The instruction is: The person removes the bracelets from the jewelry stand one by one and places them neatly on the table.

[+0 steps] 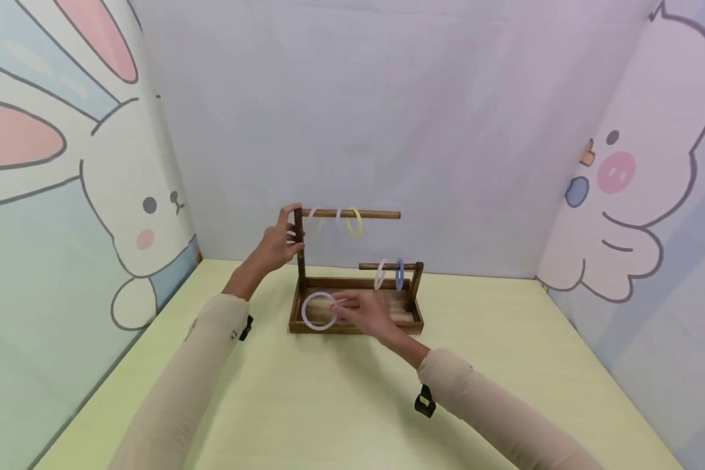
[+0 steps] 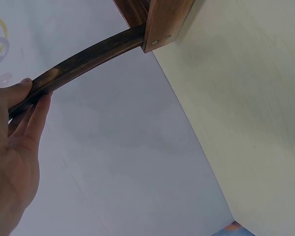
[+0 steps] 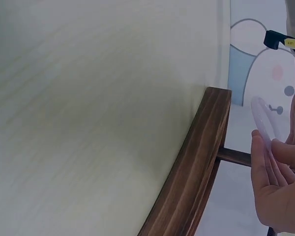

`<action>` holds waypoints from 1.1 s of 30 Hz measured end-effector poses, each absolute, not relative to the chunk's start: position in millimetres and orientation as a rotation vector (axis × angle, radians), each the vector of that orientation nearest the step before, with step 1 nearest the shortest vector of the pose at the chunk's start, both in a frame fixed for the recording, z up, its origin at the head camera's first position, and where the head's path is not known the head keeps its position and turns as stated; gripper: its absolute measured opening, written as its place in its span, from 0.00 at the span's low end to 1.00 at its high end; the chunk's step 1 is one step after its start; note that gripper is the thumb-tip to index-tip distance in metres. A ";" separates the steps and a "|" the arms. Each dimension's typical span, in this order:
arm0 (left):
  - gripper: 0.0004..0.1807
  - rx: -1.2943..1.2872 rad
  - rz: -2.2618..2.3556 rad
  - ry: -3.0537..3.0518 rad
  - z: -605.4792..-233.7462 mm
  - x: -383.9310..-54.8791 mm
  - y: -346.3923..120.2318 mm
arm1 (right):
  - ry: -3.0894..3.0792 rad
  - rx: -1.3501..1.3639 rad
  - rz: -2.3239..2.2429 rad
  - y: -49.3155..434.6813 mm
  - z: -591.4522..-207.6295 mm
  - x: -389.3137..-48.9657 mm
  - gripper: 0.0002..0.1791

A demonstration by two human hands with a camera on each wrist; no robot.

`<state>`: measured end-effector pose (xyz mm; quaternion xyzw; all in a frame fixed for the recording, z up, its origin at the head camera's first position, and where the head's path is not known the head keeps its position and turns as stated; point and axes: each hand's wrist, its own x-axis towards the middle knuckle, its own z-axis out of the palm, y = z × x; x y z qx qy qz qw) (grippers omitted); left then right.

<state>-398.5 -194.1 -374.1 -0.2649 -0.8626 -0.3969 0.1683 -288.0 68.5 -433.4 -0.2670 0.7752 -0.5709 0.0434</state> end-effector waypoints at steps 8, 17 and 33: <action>0.50 -0.759 -1.121 -2.457 -368.6 -395.7 -196.7 | 2.257 -0.845 -1.721 51.1 -456.9 -287.0 0.17; 0.49 -0.764 -1.077 -2.467 -370.3 -398.0 -194.7 | 2.209 -0.811 -1.715 40.5 -469.8 -283.6 0.16; 0.50 -0.765 -1.093 -2.471 -372.4 -398.5 -194.9 | 2.262 -0.734 -1.694 29.0 -489.1 -279.9 0.13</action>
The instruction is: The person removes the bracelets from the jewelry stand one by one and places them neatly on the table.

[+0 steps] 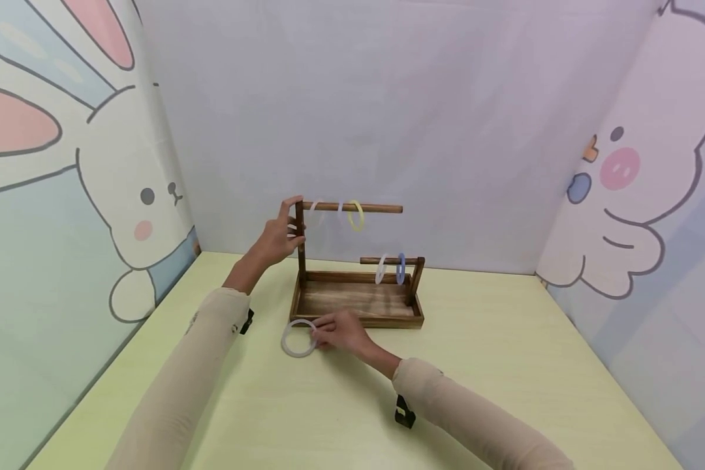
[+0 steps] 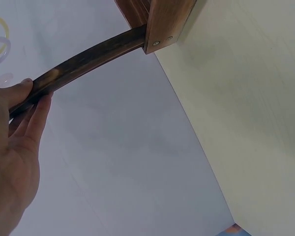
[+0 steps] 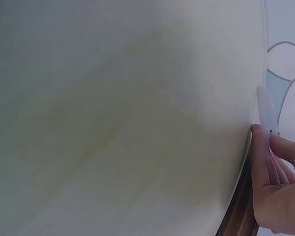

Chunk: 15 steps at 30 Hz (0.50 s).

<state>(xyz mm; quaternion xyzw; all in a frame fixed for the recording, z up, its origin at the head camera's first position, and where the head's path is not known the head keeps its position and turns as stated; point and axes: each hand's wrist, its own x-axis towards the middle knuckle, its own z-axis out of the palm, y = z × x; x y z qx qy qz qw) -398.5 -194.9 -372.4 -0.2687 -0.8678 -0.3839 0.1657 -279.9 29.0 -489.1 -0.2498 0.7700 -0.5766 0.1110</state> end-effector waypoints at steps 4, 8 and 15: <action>0.50 -0.768 -1.101 -2.476 -371.9 -397.7 -194.2 | 2.284 -0.718 -1.725 29.4 -490.5 -276.7 0.12; 0.50 -0.762 -1.103 -2.470 -371.8 -397.8 -194.5 | 2.290 -0.689 -1.767 29.4 -491.5 -275.6 0.11; 0.50 -0.771 -1.099 -2.457 -372.5 -397.1 -195.8 | 2.395 -0.641 -1.766 30.1 -494.2 -274.3 0.09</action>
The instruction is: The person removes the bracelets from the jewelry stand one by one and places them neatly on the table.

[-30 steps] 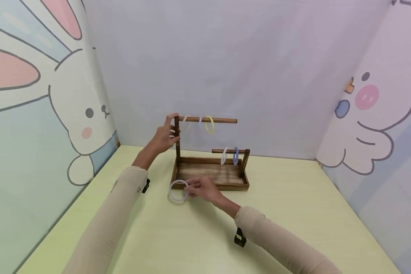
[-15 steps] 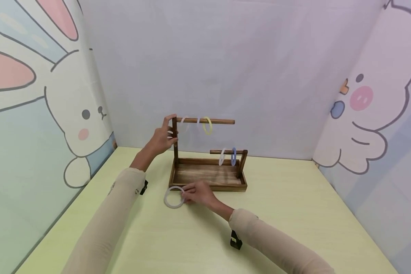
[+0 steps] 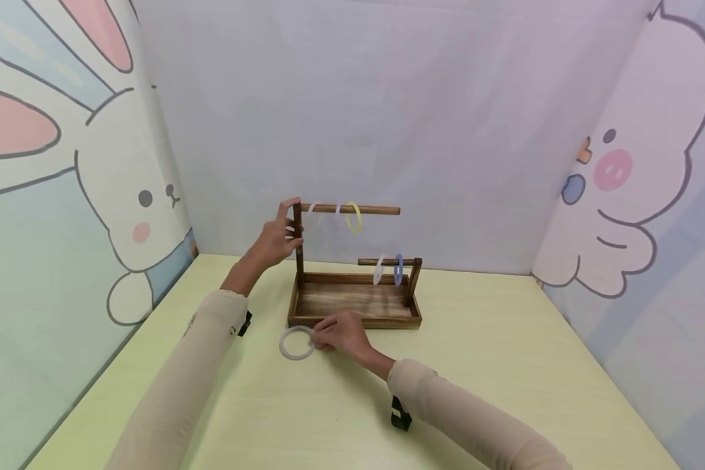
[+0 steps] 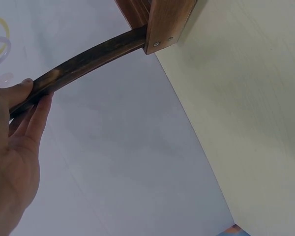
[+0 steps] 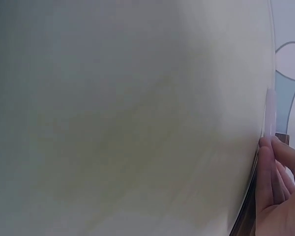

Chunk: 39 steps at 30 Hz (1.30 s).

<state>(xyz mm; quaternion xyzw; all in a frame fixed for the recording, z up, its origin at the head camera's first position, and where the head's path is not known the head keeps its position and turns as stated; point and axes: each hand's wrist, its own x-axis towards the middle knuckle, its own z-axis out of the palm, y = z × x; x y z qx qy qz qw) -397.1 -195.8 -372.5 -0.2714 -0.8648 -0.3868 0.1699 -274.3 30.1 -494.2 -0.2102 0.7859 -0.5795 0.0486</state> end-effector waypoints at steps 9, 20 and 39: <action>0.51 -0.763 -1.089 -2.461 -373.9 -395.9 -196.3 | 2.410 -0.702 -1.830 30.9 -478.2 -257.7 0.08; 0.51 -0.757 -1.109 -2.470 -374.9 -393.7 -195.6 | 2.414 -0.697 -1.859 35.9 -500.6 -266.9 0.09; 0.51 -0.764 -1.108 -2.458 -375.5 -396.7 -195.4 | 2.631 -0.789 -1.690 48.7 -488.8 -262.7 0.12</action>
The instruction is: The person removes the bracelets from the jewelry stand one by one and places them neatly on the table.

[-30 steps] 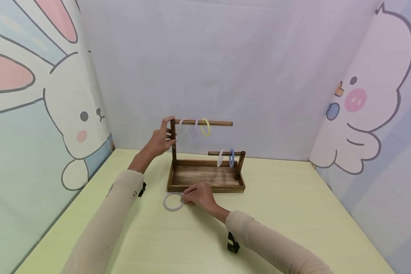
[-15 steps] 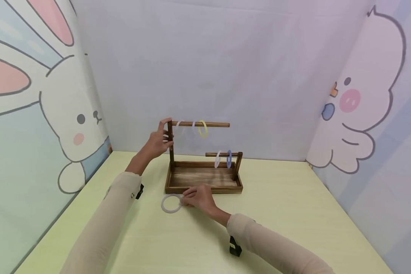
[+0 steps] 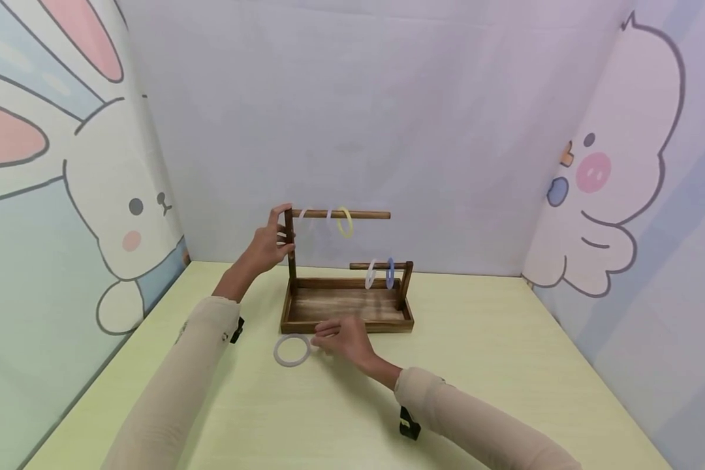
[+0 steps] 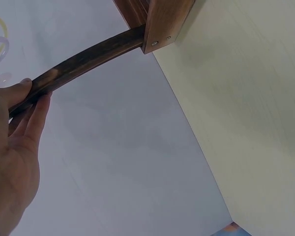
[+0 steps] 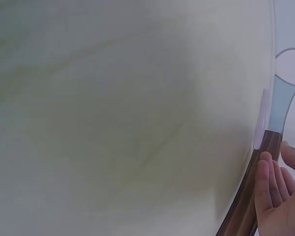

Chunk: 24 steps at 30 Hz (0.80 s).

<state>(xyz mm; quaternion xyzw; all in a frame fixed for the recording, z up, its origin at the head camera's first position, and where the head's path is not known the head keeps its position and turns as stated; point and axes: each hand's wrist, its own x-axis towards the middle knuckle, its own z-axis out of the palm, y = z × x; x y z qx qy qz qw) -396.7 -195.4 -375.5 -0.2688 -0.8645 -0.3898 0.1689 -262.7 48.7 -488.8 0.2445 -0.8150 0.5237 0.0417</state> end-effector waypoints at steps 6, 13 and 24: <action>0.51 -0.762 -1.099 -2.456 -377.0 -396.6 -195.4 | -2.521 0.686 1.609 55.1 -477.7 -271.6 0.14; 0.52 -0.757 -1.094 -2.460 -377.0 -397.6 -195.0 | -2.434 0.707 1.572 65.1 -457.5 -288.2 0.13; 0.52 -0.746 -1.094 -2.466 -376.7 -396.4 -194.8 | -2.419 0.681 1.508 75.6 -439.5 -296.7 0.12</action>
